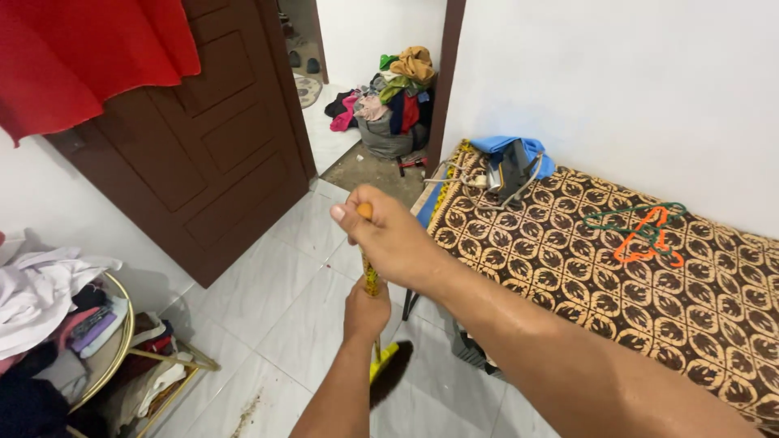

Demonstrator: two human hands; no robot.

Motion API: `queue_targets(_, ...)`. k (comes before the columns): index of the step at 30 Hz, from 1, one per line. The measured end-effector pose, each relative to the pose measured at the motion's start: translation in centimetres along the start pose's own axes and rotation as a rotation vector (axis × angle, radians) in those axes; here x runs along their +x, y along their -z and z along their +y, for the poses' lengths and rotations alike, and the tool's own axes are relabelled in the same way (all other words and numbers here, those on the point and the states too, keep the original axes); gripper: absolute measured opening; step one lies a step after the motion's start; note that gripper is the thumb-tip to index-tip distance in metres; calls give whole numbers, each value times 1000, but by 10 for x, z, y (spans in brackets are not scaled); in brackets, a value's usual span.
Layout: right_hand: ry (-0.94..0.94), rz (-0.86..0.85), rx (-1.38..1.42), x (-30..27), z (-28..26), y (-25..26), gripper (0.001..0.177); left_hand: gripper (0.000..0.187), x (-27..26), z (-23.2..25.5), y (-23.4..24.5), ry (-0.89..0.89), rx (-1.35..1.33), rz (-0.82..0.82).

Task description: The person sweeps the floor in a room using a broom, moving debris towards a doorway and handling a red cloth hanging on the door.

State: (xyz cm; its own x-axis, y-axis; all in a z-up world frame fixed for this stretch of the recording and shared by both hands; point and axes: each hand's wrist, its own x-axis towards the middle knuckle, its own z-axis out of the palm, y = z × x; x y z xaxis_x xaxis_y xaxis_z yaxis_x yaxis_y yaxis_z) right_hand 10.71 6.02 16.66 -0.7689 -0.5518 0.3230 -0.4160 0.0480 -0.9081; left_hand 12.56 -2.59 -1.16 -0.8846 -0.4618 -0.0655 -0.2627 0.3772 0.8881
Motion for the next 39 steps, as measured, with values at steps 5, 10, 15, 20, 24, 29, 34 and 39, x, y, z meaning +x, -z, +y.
queue_targets(5, -71, 127, -21, 26, -36, 39, 30, 35, -15, 67, 6, 33, 20, 43)
queue_targets(10, 47, 153, 127, 49, -50, 61, 34, 40, -44, 87, 0, -76, 53, -12)
queue_targets(15, -304, 52, 49, 34, -27, 50, 35, 43, -45, 43, -18, 97, 245, -140)
queue_targets(20, -140, -55, 24, 17, 3, 37, 30, 46, -10, 8, -26, 197, 320, -72)
queue_targets(24, 12, -105, -20, 11, 10, 41, 34, 41, 21, 7, -28, 177, 260, -32)
queue_targets(29, -9, -98, -24, 23, -1, 68, 34, 44, 37, 38, -27, 111, 243, 20)
queue_targets(34, 210, -84, 109, 64, -27, 84, 33, 48, 13, 77, 2, 16, 75, 77)
queue_targets(39, 87, -178, 501, 93, -30, 43, 30, 40, -43, 68, 37, 85, 94, 245)
